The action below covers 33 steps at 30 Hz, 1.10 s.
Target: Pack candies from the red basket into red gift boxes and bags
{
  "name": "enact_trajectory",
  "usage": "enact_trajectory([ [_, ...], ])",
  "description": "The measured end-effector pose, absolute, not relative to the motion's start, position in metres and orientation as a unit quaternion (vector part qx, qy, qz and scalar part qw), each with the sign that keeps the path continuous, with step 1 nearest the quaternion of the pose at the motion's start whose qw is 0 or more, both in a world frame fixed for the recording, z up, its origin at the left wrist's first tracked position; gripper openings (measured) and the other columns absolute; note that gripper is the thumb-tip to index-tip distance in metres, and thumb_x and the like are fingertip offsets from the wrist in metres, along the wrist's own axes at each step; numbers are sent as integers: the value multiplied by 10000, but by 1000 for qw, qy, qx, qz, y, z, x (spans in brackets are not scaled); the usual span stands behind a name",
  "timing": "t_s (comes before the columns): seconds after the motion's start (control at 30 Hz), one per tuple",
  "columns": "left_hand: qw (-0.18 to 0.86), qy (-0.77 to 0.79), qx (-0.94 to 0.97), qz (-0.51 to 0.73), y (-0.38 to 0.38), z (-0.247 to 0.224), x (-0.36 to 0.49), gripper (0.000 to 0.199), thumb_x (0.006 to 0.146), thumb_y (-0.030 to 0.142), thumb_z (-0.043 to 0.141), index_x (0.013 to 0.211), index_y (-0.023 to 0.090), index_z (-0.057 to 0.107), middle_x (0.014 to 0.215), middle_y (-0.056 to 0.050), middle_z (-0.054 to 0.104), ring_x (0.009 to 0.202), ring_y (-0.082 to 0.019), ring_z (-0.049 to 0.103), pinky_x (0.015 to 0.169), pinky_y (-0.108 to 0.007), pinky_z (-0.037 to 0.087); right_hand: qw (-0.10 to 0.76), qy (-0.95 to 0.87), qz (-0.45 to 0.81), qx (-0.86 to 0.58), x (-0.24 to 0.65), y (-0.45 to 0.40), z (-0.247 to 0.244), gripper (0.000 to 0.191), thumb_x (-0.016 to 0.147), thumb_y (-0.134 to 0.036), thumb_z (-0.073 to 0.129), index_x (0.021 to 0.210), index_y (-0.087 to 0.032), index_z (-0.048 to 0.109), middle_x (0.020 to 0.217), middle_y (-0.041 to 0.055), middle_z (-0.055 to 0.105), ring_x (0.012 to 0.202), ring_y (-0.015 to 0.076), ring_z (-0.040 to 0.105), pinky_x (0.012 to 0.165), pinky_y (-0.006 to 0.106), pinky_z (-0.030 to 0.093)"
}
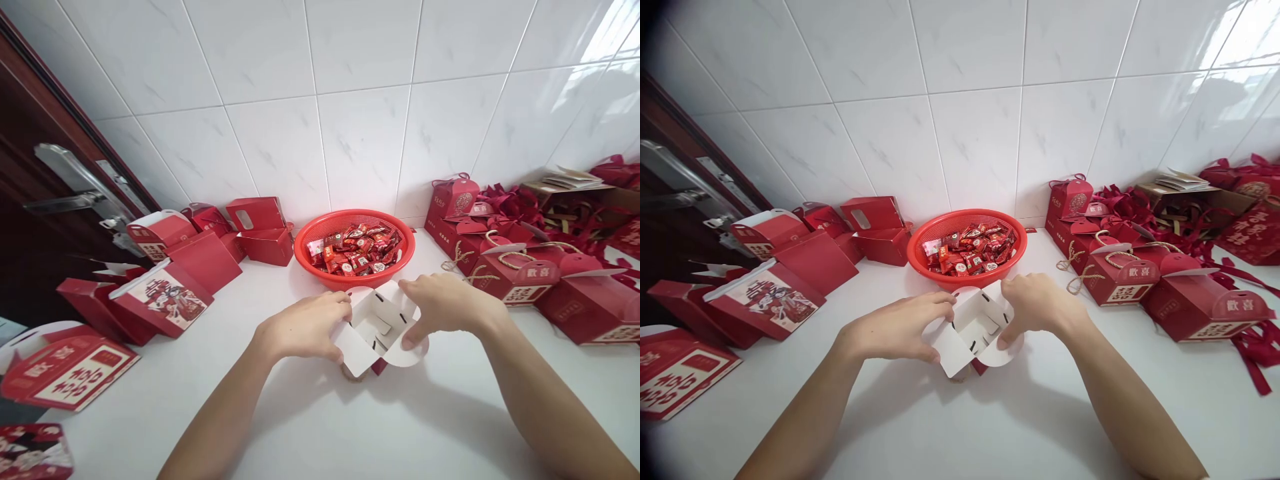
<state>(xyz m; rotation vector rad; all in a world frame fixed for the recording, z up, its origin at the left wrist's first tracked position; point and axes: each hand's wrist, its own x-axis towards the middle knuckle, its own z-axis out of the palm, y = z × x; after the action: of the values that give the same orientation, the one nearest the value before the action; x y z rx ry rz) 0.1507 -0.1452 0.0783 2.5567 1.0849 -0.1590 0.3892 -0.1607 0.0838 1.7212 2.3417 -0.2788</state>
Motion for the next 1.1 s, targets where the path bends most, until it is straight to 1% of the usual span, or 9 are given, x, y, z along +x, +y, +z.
enact_trajectory([
  [0.17,142,449,878,-89,-145,79,153,280,719,301,723,961,213,612,1026,-42,648,962,-271,630,725,-333,462,101,792,-131,587,385,-150,77,543,644,-632,777,930,-211,587,900,70,692,877,306,667,601,305,389],
  [0.37,167,446,873,-105,-145,88,147,361,746,296,705,1095,237,633,1149,-49,647,1079,-274,613,825,-337,485,64,810,-127,568,385,-159,86,466,760,-589,712,1019,-217,604,887,55,702,824,282,669,638,330,400],
  [0.53,187,384,904,17,-138,100,132,335,874,376,604,1180,249,657,1252,-38,670,1156,-256,613,934,-326,479,-22,826,-117,550,402,-161,96,497,856,-609,611,1194,-246,609,1042,76,716,958,288,667,700,325,428],
  [0.6,167,390,902,80,-125,100,127,304,917,358,541,1165,249,680,1247,-28,691,1149,-243,625,956,-321,473,-65,829,-109,544,409,-156,97,446,888,-586,577,1171,-245,629,1035,72,718,925,264,672,685,306,431],
  [0.7,152,443,875,122,-90,93,129,307,929,333,485,1087,229,727,1152,-27,737,1046,-231,670,878,-303,504,-123,827,-77,544,415,-144,94,361,910,-539,568,1070,-232,670,951,63,726,812,225,672,653,283,430],
  [0.83,164,417,894,5,-36,75,154,290,879,288,526,1039,221,758,1078,-27,756,1014,-226,675,855,-272,502,-203,811,-38,547,417,-127,85,237,908,-437,589,914,-223,691,864,49,728,750,199,666,640,266,429],
  [0.9,161,397,902,-55,-17,65,172,326,844,315,602,1127,219,733,1120,-40,745,1026,-244,674,880,-283,502,-232,810,-44,536,417,-120,79,195,899,-386,593,882,-221,694,846,43,731,733,190,665,631,262,431],
  [1.0,85,413,896,-136,-5,52,195,520,797,321,680,1309,253,623,1309,-92,659,1183,-315,610,969,-361,487,-271,810,-78,515,416,-110,70,154,875,-334,605,843,-212,693,824,35,733,712,182,663,617,262,441],
  [1.1,9,439,881,-178,-7,43,208,652,784,264,703,1406,222,510,1426,-169,557,1333,-367,496,1072,-479,425,-318,803,-138,485,412,-96,60,130,850,-301,613,802,-200,681,812,33,731,714,178,669,631,267,470],
])
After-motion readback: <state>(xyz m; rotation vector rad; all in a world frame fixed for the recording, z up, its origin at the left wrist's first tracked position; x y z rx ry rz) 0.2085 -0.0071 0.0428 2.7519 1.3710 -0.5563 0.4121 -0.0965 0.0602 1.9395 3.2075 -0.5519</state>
